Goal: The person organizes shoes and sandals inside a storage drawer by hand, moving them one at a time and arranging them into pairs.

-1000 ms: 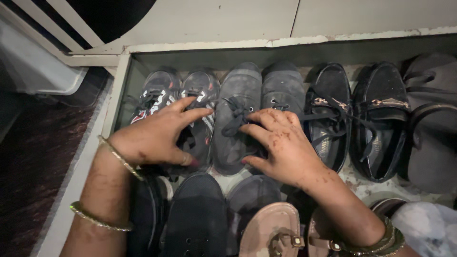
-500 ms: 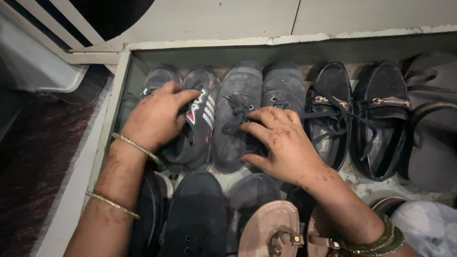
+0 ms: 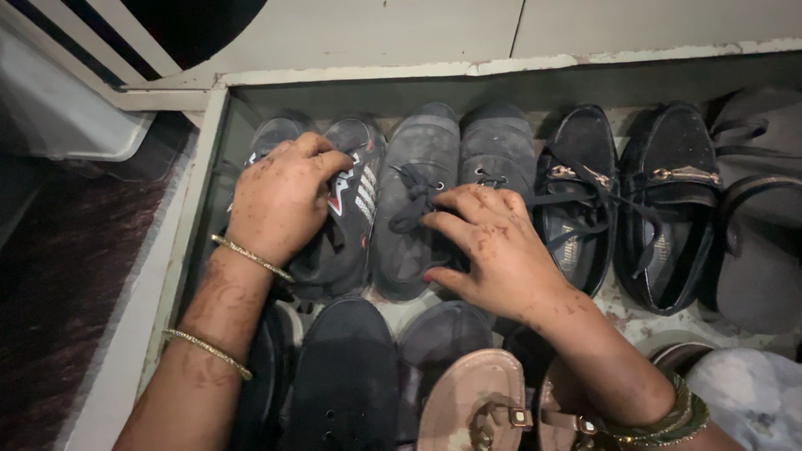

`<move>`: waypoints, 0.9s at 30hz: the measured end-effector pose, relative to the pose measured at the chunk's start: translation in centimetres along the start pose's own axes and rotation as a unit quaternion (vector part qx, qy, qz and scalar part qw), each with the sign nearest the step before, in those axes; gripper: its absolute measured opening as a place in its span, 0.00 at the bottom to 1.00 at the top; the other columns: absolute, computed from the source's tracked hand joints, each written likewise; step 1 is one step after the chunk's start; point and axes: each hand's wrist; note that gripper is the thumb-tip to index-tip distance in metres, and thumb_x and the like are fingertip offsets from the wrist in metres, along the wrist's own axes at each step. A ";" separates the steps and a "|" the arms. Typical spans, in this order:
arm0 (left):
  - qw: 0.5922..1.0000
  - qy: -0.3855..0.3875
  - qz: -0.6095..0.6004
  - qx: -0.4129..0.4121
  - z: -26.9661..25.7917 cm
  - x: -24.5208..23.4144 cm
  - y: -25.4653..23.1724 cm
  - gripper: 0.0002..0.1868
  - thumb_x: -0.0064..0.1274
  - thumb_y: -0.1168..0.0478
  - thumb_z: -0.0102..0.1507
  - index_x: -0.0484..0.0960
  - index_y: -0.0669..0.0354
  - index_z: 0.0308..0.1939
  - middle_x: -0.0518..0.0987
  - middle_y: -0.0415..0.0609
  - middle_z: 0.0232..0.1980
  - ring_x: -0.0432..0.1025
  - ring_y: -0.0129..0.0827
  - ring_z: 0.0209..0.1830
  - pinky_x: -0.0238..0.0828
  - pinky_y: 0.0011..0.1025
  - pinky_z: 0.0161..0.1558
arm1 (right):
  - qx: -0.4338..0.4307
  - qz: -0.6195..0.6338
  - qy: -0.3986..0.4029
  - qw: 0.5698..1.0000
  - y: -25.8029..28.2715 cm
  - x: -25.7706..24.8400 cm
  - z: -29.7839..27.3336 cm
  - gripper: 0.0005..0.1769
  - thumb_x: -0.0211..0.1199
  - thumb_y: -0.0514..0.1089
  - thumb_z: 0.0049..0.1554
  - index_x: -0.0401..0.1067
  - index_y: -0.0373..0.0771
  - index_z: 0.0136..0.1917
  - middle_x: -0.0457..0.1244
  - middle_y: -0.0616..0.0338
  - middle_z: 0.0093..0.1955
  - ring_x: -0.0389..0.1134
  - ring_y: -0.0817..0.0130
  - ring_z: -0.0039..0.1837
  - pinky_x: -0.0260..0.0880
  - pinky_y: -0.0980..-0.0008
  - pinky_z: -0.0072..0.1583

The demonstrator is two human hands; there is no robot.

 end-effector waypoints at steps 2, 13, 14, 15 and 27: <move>1.000 0.018 0.009 -0.012 0.1 0.0 0.0 0.20 0.54 0.70 0.53 0.86 0.48 0.47 0.81 0.43 0.54 0.75 0.43 0.54 0.71 0.41 0.54 | 0.002 0.001 0.003 1.000 0.0 0.0 0.0 0.36 0.76 0.55 0.42 0.73 0.42 0.61 0.62 0.54 0.66 0.58 0.53 0.72 0.52 0.52 0.68; 0.997 0.065 -0.004 -0.046 0.8 0.8 0.5 0.16 0.55 0.68 0.54 0.87 0.46 0.43 0.81 0.46 0.48 0.74 0.45 0.53 0.70 0.43 0.55 | 0.003 -0.003 0.005 1.000 0.0 -0.2 0.0 0.35 0.76 0.55 0.42 0.73 0.43 0.61 0.62 0.53 0.67 0.58 0.53 0.72 0.52 0.52 0.68; 0.997 0.073 0.001 -0.039 0.8 0.8 0.6 0.15 0.55 0.67 0.54 0.87 0.47 0.43 0.81 0.47 0.47 0.74 0.45 0.54 0.70 0.43 0.55 | 0.003 -0.001 0.008 1.000 0.1 -0.2 0.0 0.35 0.76 0.55 0.42 0.73 0.43 0.61 0.62 0.54 0.67 0.57 0.53 0.72 0.52 0.53 0.68; 0.997 0.073 0.001 -0.038 0.8 0.8 0.7 0.15 0.55 0.67 0.54 0.87 0.47 0.43 0.81 0.47 0.47 0.74 0.45 0.54 0.70 0.43 0.55 | 0.003 0.001 0.011 1.000 0.1 -0.2 0.0 0.35 0.76 0.55 0.42 0.73 0.43 0.61 0.62 0.54 0.67 0.57 0.53 0.72 0.52 0.53 0.68; 0.998 0.002 -0.046 -0.053 -0.1 2.1 0.7 0.16 0.55 0.69 0.54 0.84 0.49 0.45 0.80 0.50 0.46 0.72 0.49 0.52 0.69 0.44 0.54 | 0.005 0.004 0.006 1.000 0.1 -0.4 -0.2 0.35 0.76 0.54 0.42 0.73 0.44 0.61 0.62 0.54 0.67 0.57 0.53 0.72 0.52 0.52 0.68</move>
Point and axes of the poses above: each hand's wrist, its own z-axis towards the middle knuckle, its own x-axis out of the palm, y = z × x
